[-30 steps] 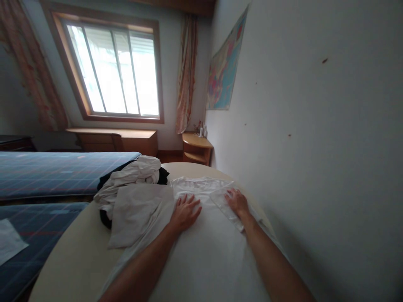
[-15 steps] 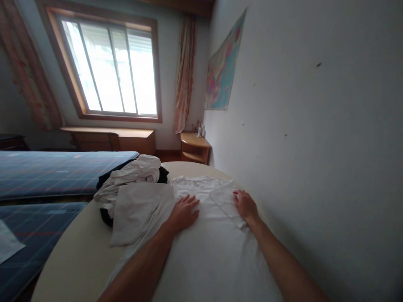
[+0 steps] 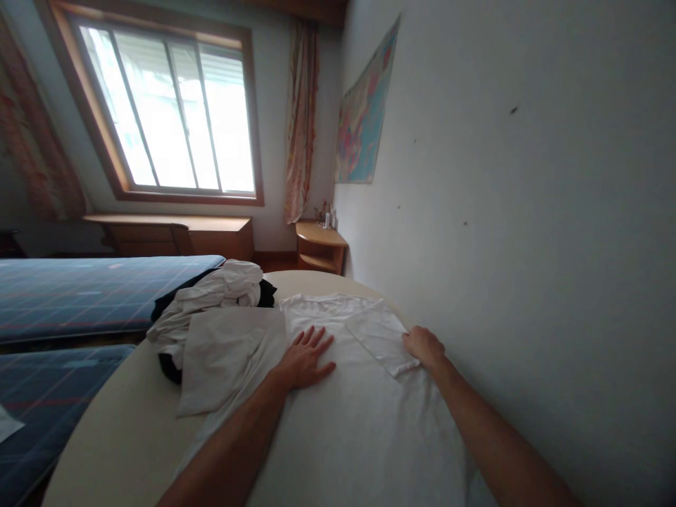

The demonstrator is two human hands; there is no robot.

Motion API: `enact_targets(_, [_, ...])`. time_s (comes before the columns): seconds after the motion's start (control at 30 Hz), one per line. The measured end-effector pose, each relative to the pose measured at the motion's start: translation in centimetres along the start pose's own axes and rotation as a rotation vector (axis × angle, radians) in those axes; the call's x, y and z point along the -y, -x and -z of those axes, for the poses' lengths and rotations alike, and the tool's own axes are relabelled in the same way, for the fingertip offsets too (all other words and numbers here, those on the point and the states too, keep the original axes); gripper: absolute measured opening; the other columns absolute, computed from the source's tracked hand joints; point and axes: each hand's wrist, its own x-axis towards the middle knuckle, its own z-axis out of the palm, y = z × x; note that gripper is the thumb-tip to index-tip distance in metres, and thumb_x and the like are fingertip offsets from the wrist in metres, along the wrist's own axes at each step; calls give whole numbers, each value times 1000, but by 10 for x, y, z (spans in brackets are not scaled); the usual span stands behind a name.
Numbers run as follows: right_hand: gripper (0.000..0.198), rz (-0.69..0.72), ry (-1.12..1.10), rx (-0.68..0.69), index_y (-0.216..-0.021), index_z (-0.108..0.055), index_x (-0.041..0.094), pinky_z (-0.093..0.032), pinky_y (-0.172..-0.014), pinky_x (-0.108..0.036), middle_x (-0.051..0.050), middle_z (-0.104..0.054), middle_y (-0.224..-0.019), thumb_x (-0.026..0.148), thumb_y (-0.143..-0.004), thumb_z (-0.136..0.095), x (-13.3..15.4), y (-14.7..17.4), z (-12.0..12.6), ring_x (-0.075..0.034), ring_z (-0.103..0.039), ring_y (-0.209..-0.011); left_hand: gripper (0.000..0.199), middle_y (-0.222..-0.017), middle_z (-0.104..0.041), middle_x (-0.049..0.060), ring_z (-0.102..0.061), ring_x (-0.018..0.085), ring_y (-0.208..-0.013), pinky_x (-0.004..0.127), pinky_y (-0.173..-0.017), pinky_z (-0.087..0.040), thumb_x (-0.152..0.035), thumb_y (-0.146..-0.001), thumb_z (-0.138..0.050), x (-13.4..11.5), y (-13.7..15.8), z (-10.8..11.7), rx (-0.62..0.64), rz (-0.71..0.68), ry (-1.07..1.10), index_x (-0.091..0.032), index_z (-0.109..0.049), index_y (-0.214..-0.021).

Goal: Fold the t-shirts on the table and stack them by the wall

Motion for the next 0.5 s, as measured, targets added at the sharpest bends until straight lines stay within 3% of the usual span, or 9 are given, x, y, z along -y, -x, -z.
enact_targets(0.13, [42, 32, -43, 0, -125, -57, 3, -51, -84, -40, -27, -69, -110, 29, -99, -38, 6, 3, 6, -32, -69, -104, 71, -165, -19, 7, -10, 35, -152, 54, -121, -14, -69, -93, -41, 0, 1, 2, -9, -19, 13, -35, -33, -154])
enact_targets(0.27, [43, 128, -83, -10, -132, -49, 9, -49, -85, -35, -22, -69, -112, 30, -95, -51, 16, 9, 15, -29, -68, -105, 76, -166, -16, 6, -8, 38, -151, 56, -120, -14, -76, -88, -43, -1, 3, 5, 1, -23, 20, -38, -33, -153])
enact_targets(0.43, [51, 283, -139, -77, -138, -45, 14, -46, -88, -34, -18, -69, -116, 20, -89, -54, 33, 24, 27, -28, -66, -107, 91, -165, -19, 8, -10, 38, -151, 56, -120, -14, -82, -80, -49, 0, 1, 2, -7, -13, 30, -35, -29, -155])
enact_targets(0.5, [51, 333, -162, -100, -138, -46, 15, -46, -90, -33, -16, -68, -119, 18, -88, -54, 43, 33, 29, -27, -65, -108, 84, -164, -23, 6, -13, 36, -151, 55, -121, -16, -78, -84, -49, 3, -1, -1, -44, -14, 39, -34, -34, -154])
